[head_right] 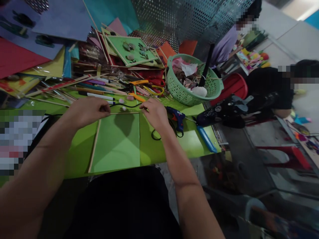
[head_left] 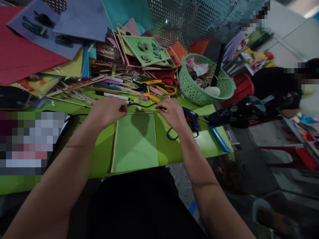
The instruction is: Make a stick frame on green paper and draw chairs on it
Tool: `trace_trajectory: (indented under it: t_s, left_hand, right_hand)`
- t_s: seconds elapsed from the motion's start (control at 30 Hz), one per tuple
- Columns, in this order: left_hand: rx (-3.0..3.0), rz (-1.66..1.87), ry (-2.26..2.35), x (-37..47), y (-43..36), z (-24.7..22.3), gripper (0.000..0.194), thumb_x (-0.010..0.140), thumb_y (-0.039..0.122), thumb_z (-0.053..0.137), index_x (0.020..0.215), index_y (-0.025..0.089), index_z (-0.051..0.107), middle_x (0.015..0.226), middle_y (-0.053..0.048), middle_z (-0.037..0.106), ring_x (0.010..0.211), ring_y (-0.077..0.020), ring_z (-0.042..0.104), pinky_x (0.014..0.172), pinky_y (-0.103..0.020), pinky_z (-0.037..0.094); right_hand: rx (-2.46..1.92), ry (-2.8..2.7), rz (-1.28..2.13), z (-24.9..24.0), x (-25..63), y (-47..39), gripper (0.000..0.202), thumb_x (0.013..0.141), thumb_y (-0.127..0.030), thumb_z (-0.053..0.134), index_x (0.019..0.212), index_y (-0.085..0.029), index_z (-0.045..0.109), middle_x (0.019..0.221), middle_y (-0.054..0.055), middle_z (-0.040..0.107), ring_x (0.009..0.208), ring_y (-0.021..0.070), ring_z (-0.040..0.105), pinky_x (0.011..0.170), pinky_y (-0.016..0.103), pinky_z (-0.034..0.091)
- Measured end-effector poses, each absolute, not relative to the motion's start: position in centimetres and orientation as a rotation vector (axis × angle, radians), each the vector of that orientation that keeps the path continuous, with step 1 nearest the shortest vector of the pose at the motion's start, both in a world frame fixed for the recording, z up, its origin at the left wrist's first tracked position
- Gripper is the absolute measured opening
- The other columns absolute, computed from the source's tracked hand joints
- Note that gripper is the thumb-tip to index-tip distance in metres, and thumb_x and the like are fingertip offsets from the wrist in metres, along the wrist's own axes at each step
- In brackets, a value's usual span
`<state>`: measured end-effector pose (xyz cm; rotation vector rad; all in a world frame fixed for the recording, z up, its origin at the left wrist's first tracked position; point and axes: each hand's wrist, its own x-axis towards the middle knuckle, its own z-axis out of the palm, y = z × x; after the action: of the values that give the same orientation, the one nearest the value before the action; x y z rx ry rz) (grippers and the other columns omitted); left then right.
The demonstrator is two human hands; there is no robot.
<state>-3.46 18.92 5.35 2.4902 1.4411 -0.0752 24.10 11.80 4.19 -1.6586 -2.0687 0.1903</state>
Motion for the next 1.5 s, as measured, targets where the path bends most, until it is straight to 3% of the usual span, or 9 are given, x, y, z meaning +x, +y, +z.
trace_trajectory:
  t_s: [0.37, 0.97, 1.17, 1.5]
  left_hand:
    - [2.557, 0.029, 1.397, -3.7, 19.0, 4.7, 0.026, 0.084, 0.035, 0.057, 0.097, 0.028, 0.079, 0.102, -0.007, 0.081, 0.097, -0.0317, 0.073, 0.069, -0.038, 0.039]
    - [2.405, 0.066, 1.51, -4.2, 18.9, 6.5, 0.031, 0.09, 0.036, 0.057, 0.108, 0.027, 0.081, 0.114, -0.007, 0.083, 0.106, -0.0289, 0.073, 0.082, -0.035, 0.045]
    - [2.358, 0.067, 1.542, -4.7, 18.9, 7.0, 0.03, 0.091, 0.037, 0.058, 0.107, 0.026, 0.08, 0.11, -0.007, 0.083, 0.102, -0.0265, 0.073, 0.078, -0.033, 0.043]
    - [2.345, 0.008, 1.6, -4.9, 18.7, 7.6, 0.035, 0.093, 0.037, 0.054, 0.112, 0.022, 0.08, 0.111, -0.012, 0.082, 0.099, -0.0311, 0.072, 0.078, -0.038, 0.044]
  right_hand:
    - [-1.694, -2.159, 0.232, 3.9, 23.3, 11.7, 0.021, 0.096, -0.011, 0.065, 0.094, -0.024, 0.082, 0.101, 0.008, 0.077, 0.102, 0.0283, 0.067, 0.09, 0.042, 0.05]
    - [-1.689, -2.23, 0.175, 3.1, 22.6, 11.8, 0.011, 0.094, -0.014, 0.07, 0.091, -0.021, 0.078, 0.098, 0.009, 0.077, 0.097, 0.0277, 0.065, 0.084, 0.039, 0.047]
    - [-1.702, -2.276, 0.132, 2.9, 22.6, 12.0, 0.011, 0.096, -0.014, 0.068, 0.093, -0.021, 0.076, 0.1, 0.01, 0.077, 0.098, 0.0287, 0.066, 0.084, 0.04, 0.048]
    - [-1.775, -2.338, 0.09, 4.2, 22.3, 11.7, 0.013, 0.102, -0.016, 0.061, 0.101, -0.017, 0.074, 0.11, 0.016, 0.075, 0.106, 0.0325, 0.065, 0.091, 0.044, 0.049]
